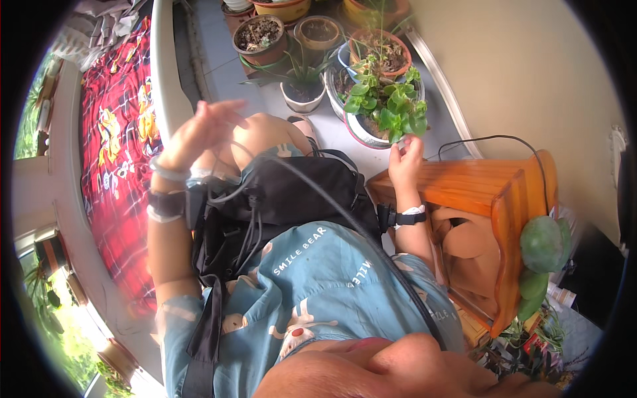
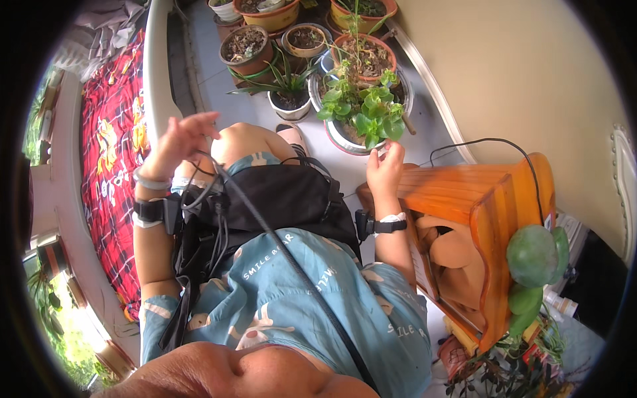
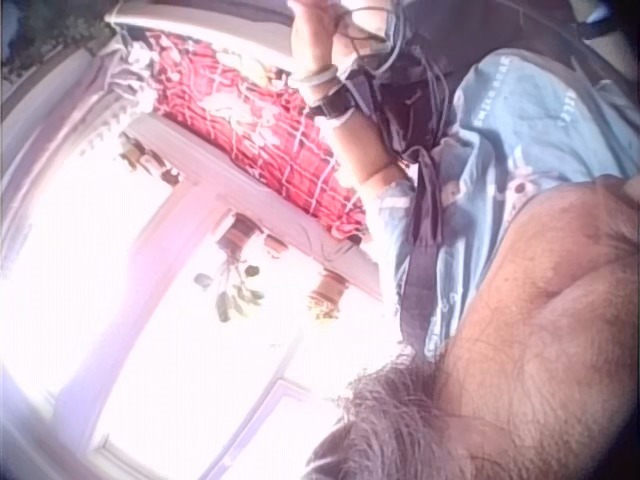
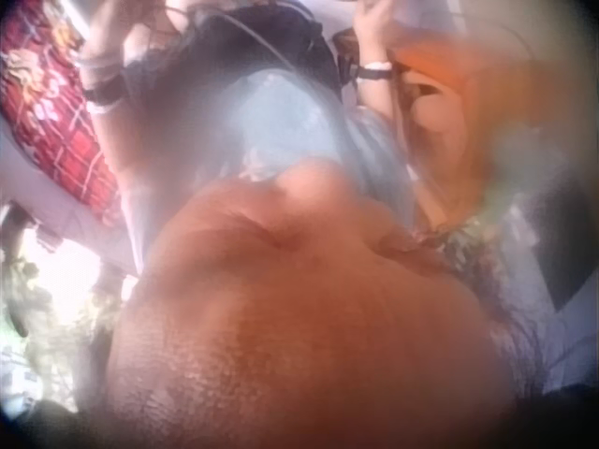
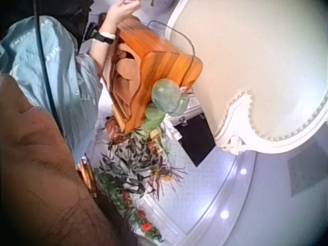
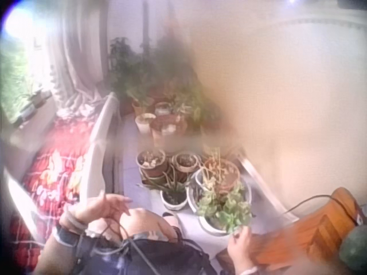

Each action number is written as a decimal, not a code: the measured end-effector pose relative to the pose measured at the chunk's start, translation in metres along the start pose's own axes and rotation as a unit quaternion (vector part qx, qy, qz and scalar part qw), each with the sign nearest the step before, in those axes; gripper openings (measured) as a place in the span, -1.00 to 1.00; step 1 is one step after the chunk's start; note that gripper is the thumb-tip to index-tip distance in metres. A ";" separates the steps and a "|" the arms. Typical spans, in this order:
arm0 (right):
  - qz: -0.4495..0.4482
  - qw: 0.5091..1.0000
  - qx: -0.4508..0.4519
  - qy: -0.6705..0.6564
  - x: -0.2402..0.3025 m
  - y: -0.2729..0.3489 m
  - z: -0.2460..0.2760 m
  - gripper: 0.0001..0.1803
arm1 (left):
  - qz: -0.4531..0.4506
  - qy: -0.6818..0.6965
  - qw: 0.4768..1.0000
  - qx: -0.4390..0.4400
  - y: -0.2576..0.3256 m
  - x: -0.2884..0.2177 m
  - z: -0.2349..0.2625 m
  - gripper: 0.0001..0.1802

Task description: Pruning and caring for various potted plants using scissors.

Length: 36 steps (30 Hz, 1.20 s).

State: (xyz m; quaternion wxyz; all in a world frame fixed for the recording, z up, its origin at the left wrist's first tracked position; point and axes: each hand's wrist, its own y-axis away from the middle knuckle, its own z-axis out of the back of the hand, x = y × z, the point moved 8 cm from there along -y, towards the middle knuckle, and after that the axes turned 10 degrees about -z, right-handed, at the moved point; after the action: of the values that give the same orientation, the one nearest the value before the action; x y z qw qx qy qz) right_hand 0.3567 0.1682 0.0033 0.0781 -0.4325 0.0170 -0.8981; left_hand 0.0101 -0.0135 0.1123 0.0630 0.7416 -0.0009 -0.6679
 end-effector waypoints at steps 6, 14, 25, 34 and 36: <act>0.023 1.000 0.007 0.000 -0.003 0.003 -0.004 -0.63 | -0.103 -0.011 0.985 -0.138 0.018 -0.070 0.030 -0.18; 0.070 0.997 0.006 0.024 0.012 0.005 0.002 -0.62 | -0.049 -0.199 0.978 0.026 0.027 -0.037 -0.003 -0.54; 0.084 0.995 0.019 0.048 0.007 0.016 0.007 -0.68 | 0.102 0.087 0.989 -0.056 0.036 0.036 0.028 -0.44; 0.093 0.994 0.052 0.036 0.001 0.018 -0.016 -0.81 | 0.099 0.268 0.957 -0.046 0.040 0.061 0.013 -0.30; 0.097 0.993 0.048 0.044 0.003 0.017 -0.016 -0.82 | 0.077 0.305 0.947 -0.064 0.042 0.064 0.014 -0.30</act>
State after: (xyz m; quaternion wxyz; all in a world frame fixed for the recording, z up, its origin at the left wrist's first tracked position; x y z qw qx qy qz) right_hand 0.3445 0.1499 -0.0055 0.1849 -0.3846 0.0194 -0.9042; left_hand 0.0069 -0.0620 0.0518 0.1585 0.9021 0.0036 -0.4013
